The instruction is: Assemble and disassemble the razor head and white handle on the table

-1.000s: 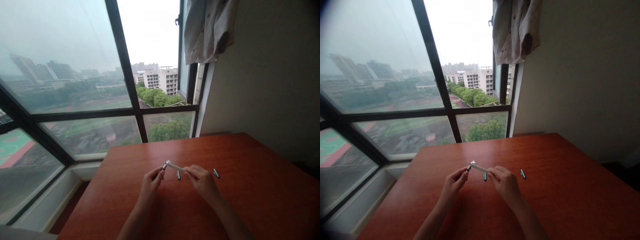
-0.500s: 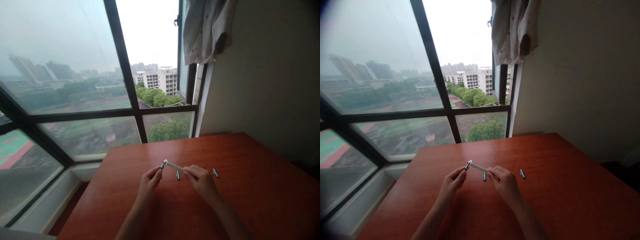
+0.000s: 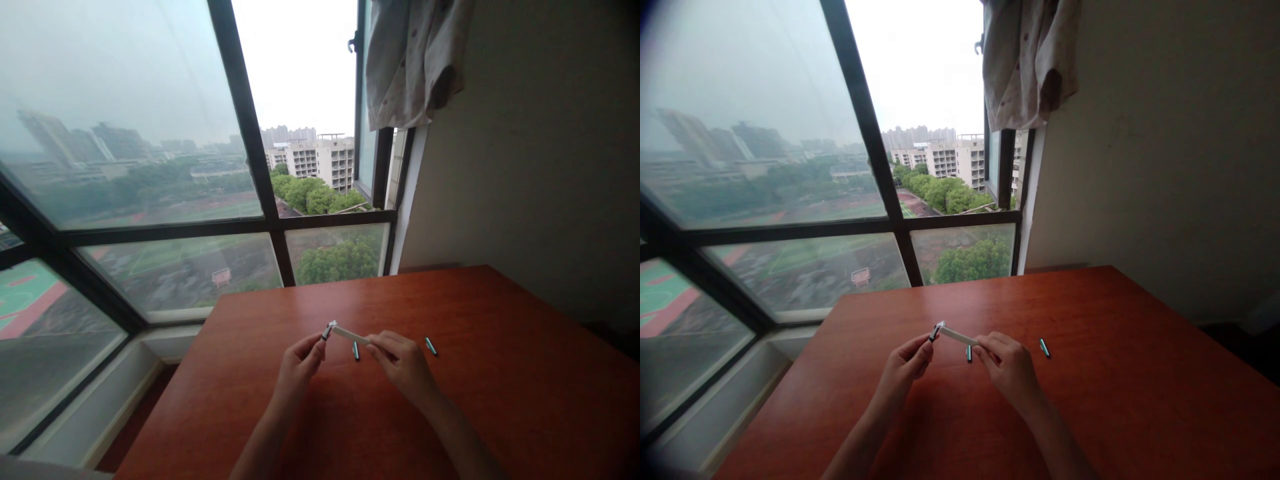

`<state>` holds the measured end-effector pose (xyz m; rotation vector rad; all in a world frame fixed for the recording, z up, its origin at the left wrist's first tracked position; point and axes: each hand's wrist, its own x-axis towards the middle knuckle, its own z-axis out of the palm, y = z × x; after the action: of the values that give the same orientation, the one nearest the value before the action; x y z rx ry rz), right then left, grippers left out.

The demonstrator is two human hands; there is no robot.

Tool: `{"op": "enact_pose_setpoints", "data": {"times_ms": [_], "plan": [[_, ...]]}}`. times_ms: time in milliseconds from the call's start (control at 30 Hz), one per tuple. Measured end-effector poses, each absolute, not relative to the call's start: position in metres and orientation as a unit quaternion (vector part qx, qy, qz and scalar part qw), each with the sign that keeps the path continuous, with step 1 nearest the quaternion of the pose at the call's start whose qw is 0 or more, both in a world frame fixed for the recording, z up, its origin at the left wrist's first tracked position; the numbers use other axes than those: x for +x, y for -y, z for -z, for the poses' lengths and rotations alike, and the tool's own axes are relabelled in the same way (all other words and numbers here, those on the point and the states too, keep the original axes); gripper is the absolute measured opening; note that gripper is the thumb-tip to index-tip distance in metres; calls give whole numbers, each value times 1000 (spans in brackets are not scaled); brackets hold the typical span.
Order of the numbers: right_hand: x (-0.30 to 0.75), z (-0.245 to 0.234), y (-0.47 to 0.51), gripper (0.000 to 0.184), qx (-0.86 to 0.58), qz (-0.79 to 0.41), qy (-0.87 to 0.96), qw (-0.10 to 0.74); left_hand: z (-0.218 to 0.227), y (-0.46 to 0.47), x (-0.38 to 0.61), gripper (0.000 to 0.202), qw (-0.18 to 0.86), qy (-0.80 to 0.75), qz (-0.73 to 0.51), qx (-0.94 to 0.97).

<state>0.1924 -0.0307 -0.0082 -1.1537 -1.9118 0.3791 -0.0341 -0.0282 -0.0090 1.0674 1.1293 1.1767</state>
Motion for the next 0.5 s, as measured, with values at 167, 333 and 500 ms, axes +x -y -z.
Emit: {"op": "enact_pose_setpoints", "data": {"times_ms": [167,333,500], "plan": [[192,7,31,22,-460,-161,768,416,11,28,-35,51,534,-486,-496,482],[193,8,31,22,-468,-165,756,426,10,27,-36,51,522,-494,-509,474],[190,7,31,24,-458,-173,762,424,13,28,-33,50,526,-491,-499,483]]}}
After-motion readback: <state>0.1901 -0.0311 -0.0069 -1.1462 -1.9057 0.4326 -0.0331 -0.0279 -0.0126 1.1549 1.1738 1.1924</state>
